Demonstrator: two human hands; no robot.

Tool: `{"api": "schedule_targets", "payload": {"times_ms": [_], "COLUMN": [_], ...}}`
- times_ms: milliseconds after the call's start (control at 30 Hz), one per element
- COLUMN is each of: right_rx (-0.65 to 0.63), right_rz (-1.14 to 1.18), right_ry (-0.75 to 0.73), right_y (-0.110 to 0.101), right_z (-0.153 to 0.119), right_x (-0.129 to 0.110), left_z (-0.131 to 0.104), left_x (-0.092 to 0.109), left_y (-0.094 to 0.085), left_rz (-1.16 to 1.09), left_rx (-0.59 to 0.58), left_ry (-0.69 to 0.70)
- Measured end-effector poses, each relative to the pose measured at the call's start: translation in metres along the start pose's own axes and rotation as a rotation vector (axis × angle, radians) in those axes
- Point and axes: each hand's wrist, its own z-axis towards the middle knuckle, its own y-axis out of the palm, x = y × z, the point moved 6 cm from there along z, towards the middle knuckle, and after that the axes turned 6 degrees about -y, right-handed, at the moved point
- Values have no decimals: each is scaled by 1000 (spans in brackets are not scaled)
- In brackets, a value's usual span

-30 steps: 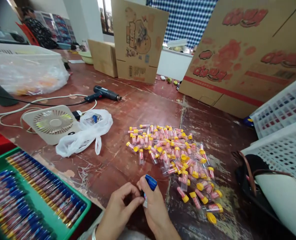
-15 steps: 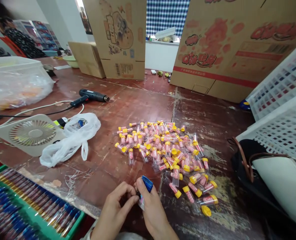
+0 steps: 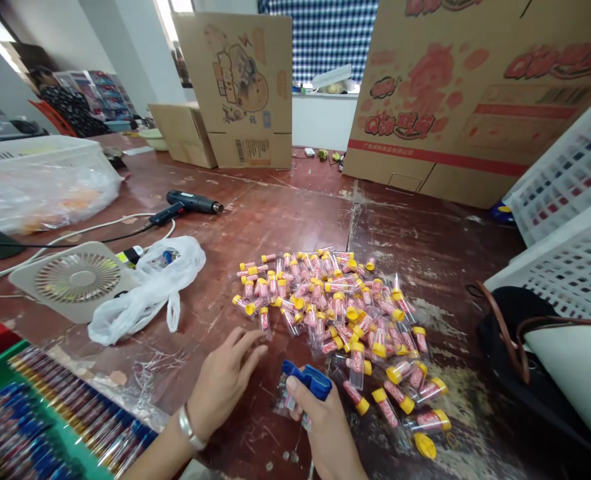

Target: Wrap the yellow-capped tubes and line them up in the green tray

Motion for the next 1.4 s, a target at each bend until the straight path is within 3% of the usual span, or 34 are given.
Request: {"api": "schedule_targets", "payload": {"times_ms": [100, 233, 300, 400, 533, 633, 733, 900, 1133, 1400], "right_rx": [18, 62, 81, 105, 139, 156, 186, 175, 132, -94], "right_rz": [-33, -58, -51, -2, 113, 177, 216, 269, 226, -240], "right_ry": [-6, -14, -30, -56, -54, -26, -7, 10, 8, -232], "right_y": [-3, -11, -14, -13, -4, 6, 14, 28, 44, 39], "right_z": [1, 2, 3, 5, 6, 6, 4, -2, -10, -8], "right_x": [-1, -4, -5, -8, -12, -12, -9, -4, -2, 0], "left_z": [21, 31, 27, 8, -28, -55, -69, -74, -74, -77], "left_x": [0, -4, -4, -1, -5, -10, -15, -23, -25, -36], "left_y": [12, 26, 22, 7, 8, 18, 24, 31, 26, 26], "left_rz": [412, 543, 415, -33, -639, -866, -948, -951, -960, -1086], "left_rx": [41, 66, 111, 130, -135, -265, -277, -200, -172, -179], "left_ry": [129, 248, 276, 266, 10, -160, -211, -223, -219, -317]}}
